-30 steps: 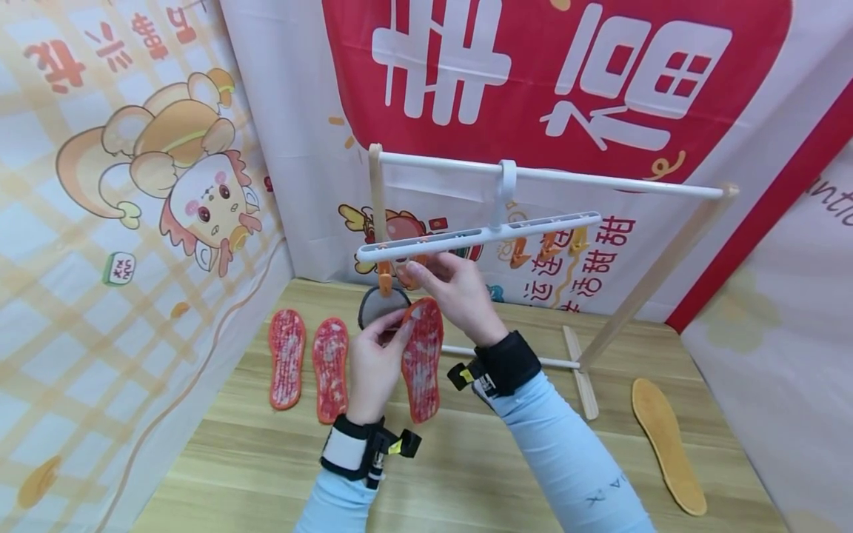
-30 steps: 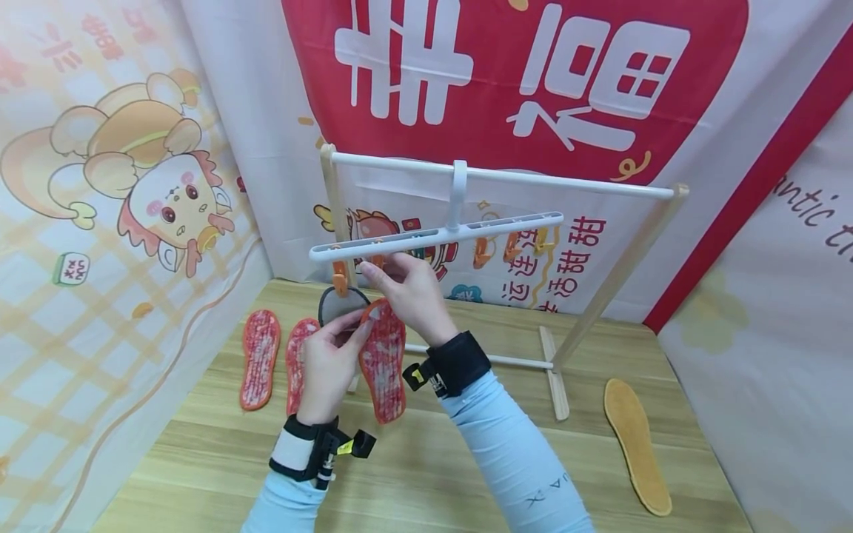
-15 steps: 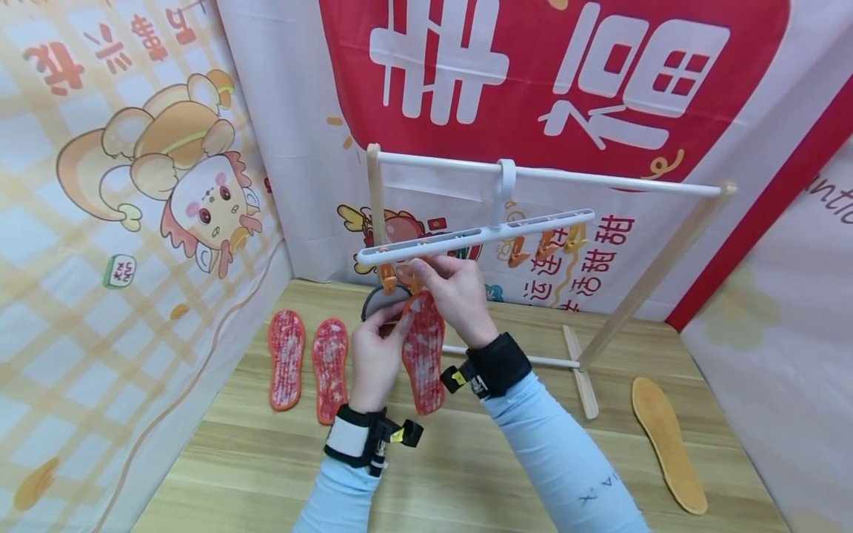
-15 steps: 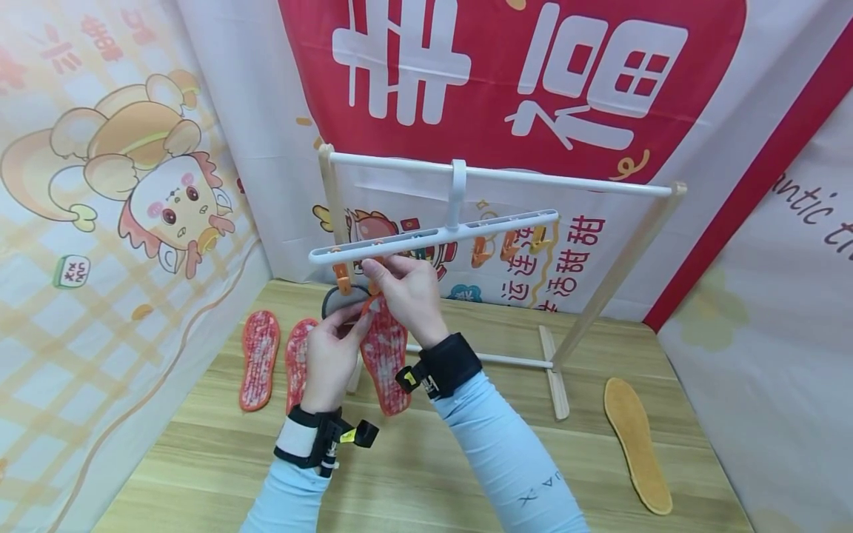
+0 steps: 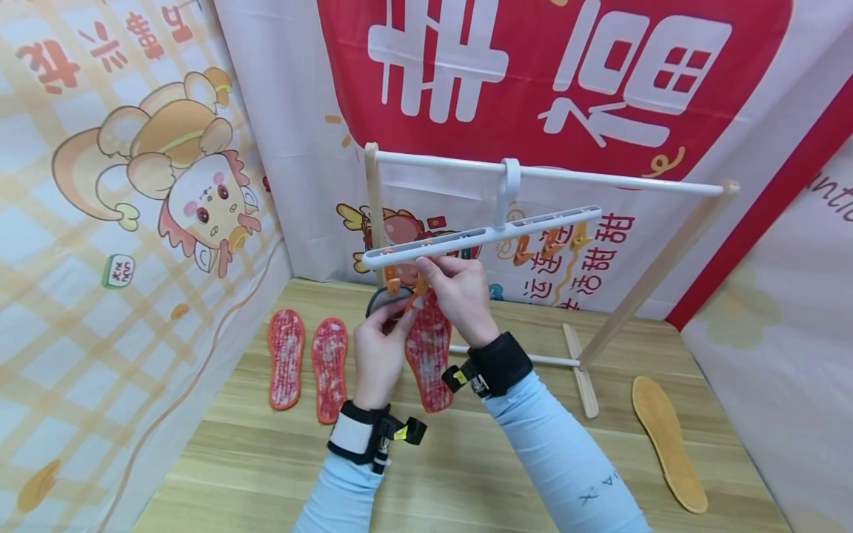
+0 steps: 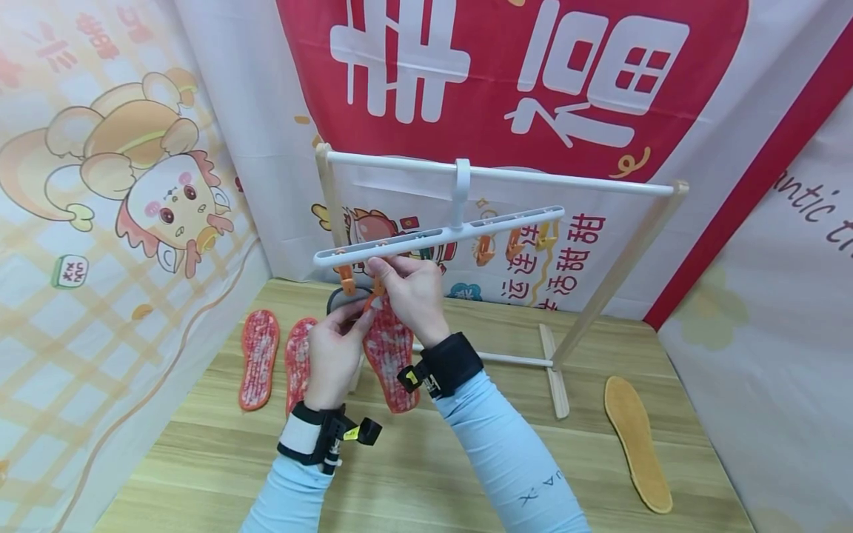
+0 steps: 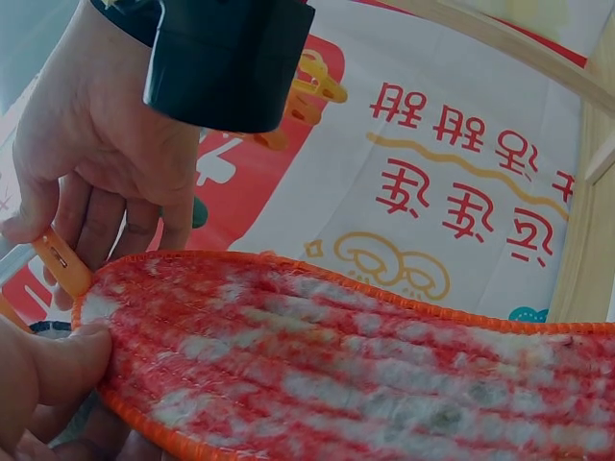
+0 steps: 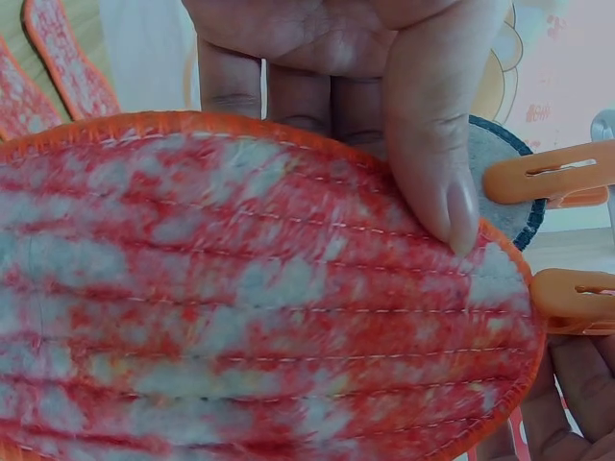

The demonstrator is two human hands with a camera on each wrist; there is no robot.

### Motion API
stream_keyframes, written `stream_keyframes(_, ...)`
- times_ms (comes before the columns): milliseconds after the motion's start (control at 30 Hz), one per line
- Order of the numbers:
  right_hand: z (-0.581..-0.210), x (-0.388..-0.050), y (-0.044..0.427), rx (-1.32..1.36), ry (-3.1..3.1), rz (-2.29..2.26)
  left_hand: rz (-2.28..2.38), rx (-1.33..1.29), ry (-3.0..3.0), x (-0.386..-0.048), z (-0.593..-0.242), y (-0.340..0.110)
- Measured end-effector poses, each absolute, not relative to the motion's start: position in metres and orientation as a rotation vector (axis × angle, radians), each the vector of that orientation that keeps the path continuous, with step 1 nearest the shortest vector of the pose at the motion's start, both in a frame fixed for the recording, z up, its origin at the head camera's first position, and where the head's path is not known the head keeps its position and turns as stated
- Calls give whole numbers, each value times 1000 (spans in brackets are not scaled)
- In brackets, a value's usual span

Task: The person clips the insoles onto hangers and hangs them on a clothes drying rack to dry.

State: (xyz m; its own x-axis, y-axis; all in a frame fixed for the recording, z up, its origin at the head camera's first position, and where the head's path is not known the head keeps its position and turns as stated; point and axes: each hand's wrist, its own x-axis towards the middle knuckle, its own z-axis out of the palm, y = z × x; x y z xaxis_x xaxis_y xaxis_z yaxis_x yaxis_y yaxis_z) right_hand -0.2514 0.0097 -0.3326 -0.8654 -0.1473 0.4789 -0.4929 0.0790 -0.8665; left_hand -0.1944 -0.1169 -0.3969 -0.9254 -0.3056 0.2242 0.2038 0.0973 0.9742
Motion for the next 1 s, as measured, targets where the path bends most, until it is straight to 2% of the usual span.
stream_keyframes(400, -330, -250, 11, 626, -2097, 1860, -1917, 154, -1979, -193, -389, -112)
stream_keyframes(733, -303, -222, 14, 589, -2159, 1834, -1911, 131, -1952, -193, -391, -108)
stream_keyframes(1000, -303, -224, 17, 589, -2156, 1806, -1923, 129, -1936, -196, -389, -104)
